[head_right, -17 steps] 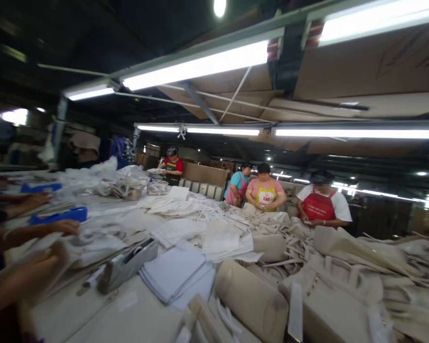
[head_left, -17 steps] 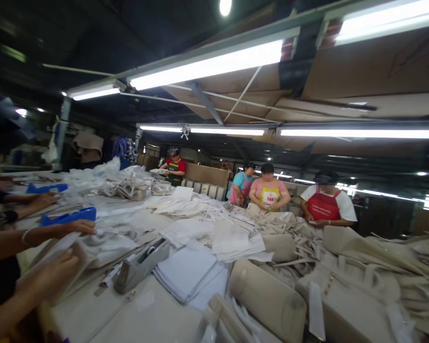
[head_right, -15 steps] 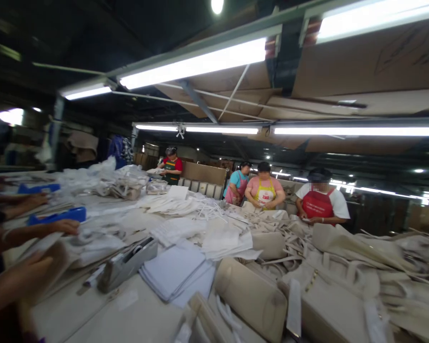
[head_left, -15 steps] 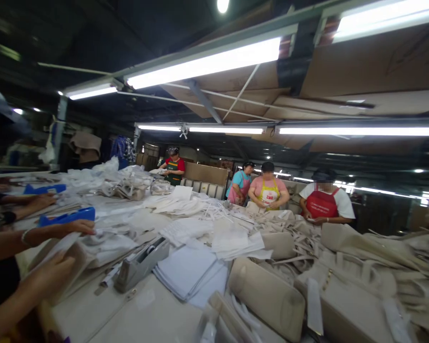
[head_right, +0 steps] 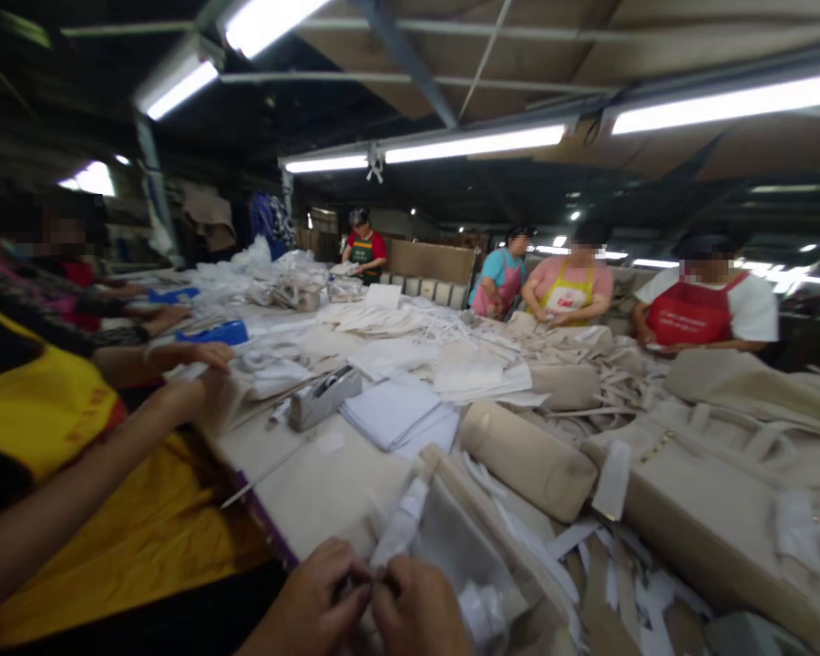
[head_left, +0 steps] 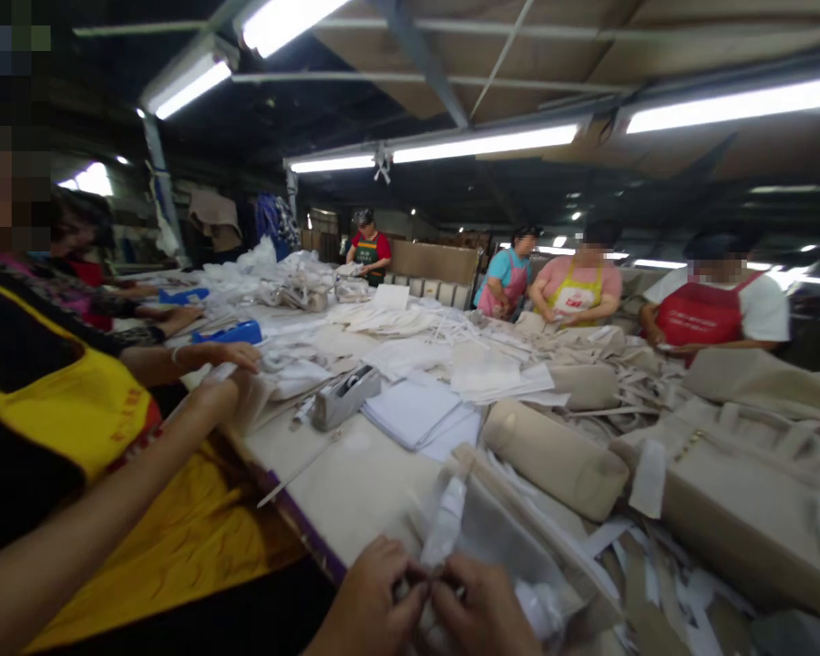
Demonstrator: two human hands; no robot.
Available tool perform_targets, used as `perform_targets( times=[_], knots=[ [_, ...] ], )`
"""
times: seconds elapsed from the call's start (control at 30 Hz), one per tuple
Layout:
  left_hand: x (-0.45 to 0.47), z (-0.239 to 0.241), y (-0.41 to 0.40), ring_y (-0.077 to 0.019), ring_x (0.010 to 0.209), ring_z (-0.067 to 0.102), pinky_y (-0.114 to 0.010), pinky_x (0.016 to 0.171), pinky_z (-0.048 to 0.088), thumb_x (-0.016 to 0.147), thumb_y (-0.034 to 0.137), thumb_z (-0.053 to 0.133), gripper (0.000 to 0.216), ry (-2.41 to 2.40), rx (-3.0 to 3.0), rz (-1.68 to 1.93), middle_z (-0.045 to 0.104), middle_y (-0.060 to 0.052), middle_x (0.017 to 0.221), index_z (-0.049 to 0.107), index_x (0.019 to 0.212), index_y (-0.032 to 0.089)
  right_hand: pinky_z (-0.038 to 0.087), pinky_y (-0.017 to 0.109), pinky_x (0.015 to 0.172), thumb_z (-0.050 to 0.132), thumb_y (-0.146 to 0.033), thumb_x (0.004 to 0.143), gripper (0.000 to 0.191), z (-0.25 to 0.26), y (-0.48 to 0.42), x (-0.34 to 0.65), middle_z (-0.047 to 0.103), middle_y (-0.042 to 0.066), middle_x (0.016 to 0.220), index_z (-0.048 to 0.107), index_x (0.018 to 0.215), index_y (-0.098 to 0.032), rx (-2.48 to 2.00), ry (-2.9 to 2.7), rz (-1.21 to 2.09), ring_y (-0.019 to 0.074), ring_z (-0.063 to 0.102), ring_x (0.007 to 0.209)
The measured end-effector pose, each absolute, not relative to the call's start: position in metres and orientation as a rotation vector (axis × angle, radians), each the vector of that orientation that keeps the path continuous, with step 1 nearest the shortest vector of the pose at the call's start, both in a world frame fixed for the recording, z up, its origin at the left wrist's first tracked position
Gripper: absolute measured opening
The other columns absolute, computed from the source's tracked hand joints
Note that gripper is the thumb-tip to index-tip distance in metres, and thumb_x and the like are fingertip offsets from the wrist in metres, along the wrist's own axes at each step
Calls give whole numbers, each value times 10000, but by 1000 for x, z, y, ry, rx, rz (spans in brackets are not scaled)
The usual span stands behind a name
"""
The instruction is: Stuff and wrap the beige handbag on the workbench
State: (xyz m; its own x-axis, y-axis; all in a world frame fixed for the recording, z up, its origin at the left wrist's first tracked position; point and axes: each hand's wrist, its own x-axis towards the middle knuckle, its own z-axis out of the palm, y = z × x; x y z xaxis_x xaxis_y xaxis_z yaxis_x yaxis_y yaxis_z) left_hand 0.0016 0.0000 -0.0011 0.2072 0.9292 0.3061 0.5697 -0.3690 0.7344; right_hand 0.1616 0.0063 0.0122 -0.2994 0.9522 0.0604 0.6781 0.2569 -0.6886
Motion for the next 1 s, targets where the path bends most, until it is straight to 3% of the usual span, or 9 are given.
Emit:
perform_targets(
  times=[0.17,0.33,0.63,0.77,0.83,0.93,1.0],
  knots=[
    [5,-4,3,-154,823,539,-264,790,400,685,89,605,86,1324,1889,1011,601,0,731,642,692,167,372,251,639,444,-229,761,168,12,5,163,645,14,700,594,695,-192,-1562,-2031,838,160,577,693],
    [-1,-12,5,-136,768,523,-242,739,373,667,84,623,71,1228,1743,1056,565,12,685,629,650,153,326,266,607,436,-245,741,150,11,3,163,579,1,636,523,627,-200,-1593,-2104,764,161,523,648],
    [0,-17,4,-145,802,509,-281,806,354,721,91,611,72,1099,1976,1132,576,3,719,625,719,162,309,227,549,504,-272,708,116,18,10,168,443,-50,594,517,642,-178,-1333,-1943,1447,102,393,588],
    [-6,-37,-8,-162,933,527,-305,884,365,789,147,571,64,1082,1802,1365,607,-28,928,627,794,177,284,235,527,510,-353,777,222,11,9,165,468,-47,586,482,626,-192,-1447,-2144,1210,109,418,580],
    [-13,-54,-21,-162,928,526,-296,858,391,821,191,534,69,1207,1543,1476,579,-33,930,590,785,170,274,243,523,497,-378,801,249,7,6,164,495,-42,577,497,629,-197,-1511,-2197,1095,114,441,567],
    [-22,-80,-43,-154,815,531,-273,763,422,809,202,524,66,1276,1317,1262,565,-20,818,575,792,163,276,249,529,490,-397,815,287,4,4,165,523,-37,573,507,608,-198,-1564,-2209,1026,119,466,566],
    [-22,-91,-55,-164,832,535,-272,776,425,731,171,603,126,1214,1344,1049,587,-26,856,618,856,162,285,249,534,501,-399,809,297,3,4,165,527,-35,569,521,596,-193,-1575,-2181,1044,121,475,573]
  ],
)
